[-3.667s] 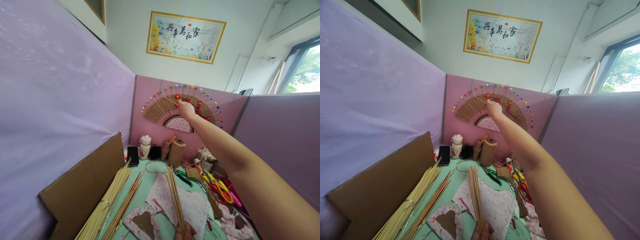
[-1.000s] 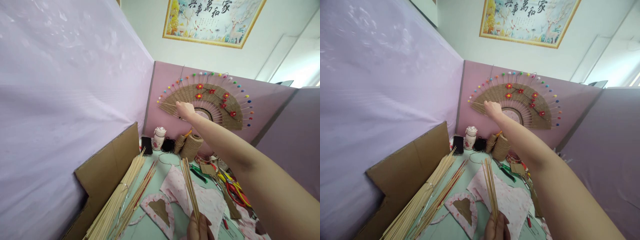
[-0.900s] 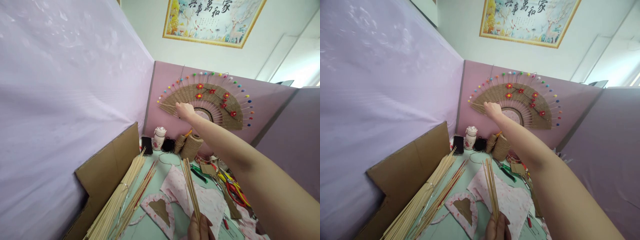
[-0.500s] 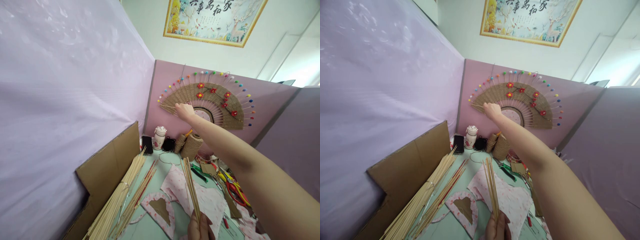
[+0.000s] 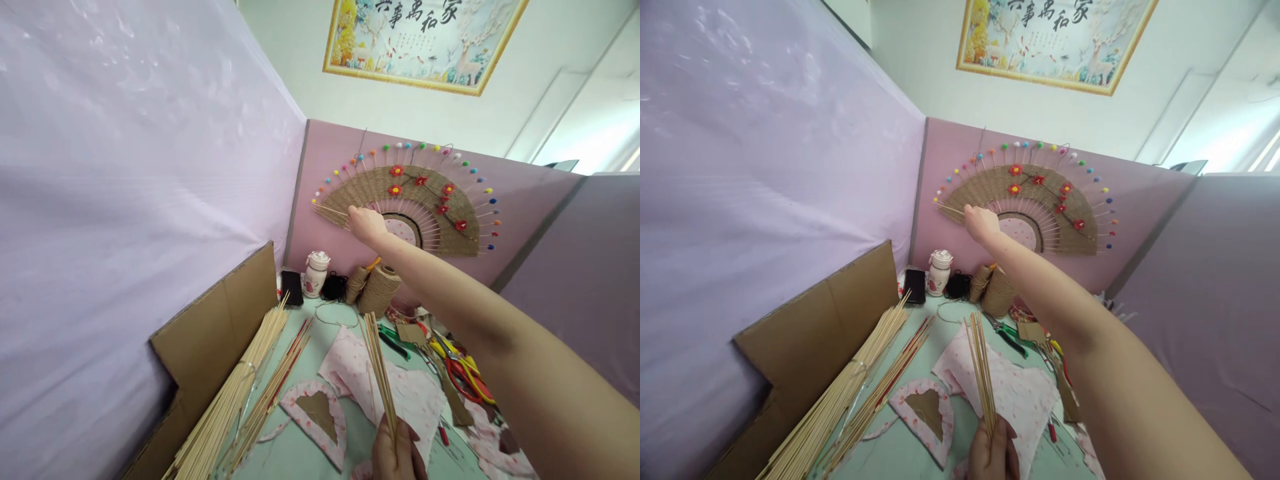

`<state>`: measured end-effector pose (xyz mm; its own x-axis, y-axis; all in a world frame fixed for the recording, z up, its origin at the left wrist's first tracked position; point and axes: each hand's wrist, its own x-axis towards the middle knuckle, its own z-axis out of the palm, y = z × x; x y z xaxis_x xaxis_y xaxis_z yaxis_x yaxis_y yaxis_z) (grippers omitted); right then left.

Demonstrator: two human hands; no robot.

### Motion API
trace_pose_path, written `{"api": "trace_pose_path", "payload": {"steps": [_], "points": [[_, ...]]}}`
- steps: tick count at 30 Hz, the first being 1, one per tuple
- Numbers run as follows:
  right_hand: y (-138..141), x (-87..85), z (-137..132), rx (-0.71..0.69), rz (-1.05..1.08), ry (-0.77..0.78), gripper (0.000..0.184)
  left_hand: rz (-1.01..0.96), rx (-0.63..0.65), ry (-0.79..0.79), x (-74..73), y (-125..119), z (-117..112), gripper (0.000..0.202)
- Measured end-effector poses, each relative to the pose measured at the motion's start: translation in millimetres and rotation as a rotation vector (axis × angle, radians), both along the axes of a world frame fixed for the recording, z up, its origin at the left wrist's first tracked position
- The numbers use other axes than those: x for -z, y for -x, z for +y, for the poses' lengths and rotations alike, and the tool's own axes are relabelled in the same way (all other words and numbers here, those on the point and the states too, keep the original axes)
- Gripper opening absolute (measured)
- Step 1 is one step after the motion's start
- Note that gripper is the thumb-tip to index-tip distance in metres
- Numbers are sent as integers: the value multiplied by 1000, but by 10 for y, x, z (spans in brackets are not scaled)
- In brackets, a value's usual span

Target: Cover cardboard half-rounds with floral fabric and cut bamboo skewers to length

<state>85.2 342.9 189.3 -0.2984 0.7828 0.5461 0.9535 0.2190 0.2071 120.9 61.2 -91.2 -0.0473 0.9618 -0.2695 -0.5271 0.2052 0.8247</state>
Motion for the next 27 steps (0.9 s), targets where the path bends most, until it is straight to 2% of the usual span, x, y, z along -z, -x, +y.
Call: {"api": "trace_pose_path", "payload": {"steps": [3, 4, 5, 6, 10, 12, 16, 19, 22, 24, 27], "points": [[-110, 46, -299, -25, 92, -22, 24, -57, 58, -34, -82, 101, -21, 64], [-175, 91, -434, -36, 130, -19, 24, -87, 120, -37, -116, 135, -22, 62], [-256, 155, -588, -59, 197, -2, 23, -117, 125, -44, -149, 165, -18, 60], [-350, 236, -760, -92, 298, 30, 22, -140, 119, -45, -179, 188, -11, 58], [-793, 688, -1590, -246, 945, 267, 11, -102, 138, -95, -262, 230, 6, 47], [-1006, 927, -2040, -232, 1084, 336, 12, -56, 149, -201, -296, 243, -15, 39], [-1305, 1285, -2864, -156, 1176, 292, 17, -50, 238, -230, -399, 341, -165, 28], [-1339, 1463, -3377, -191, 1242, 342, 13, -36, 299, -253, -475, 497, -416, 26], [-1173, 1678, -3792, -268, 1283, 460, 9, 83, 360, -294, -470, 658, -805, 32], [-989, 1870, -4008, -305, 1254, 543, 8, 154, 376, -282, -388, 738, -1100, 37], [-767, 2165, -4229, -297, 1123, 525, 8, 265, 348, -204, -172, 837, -1476, 32]]}}
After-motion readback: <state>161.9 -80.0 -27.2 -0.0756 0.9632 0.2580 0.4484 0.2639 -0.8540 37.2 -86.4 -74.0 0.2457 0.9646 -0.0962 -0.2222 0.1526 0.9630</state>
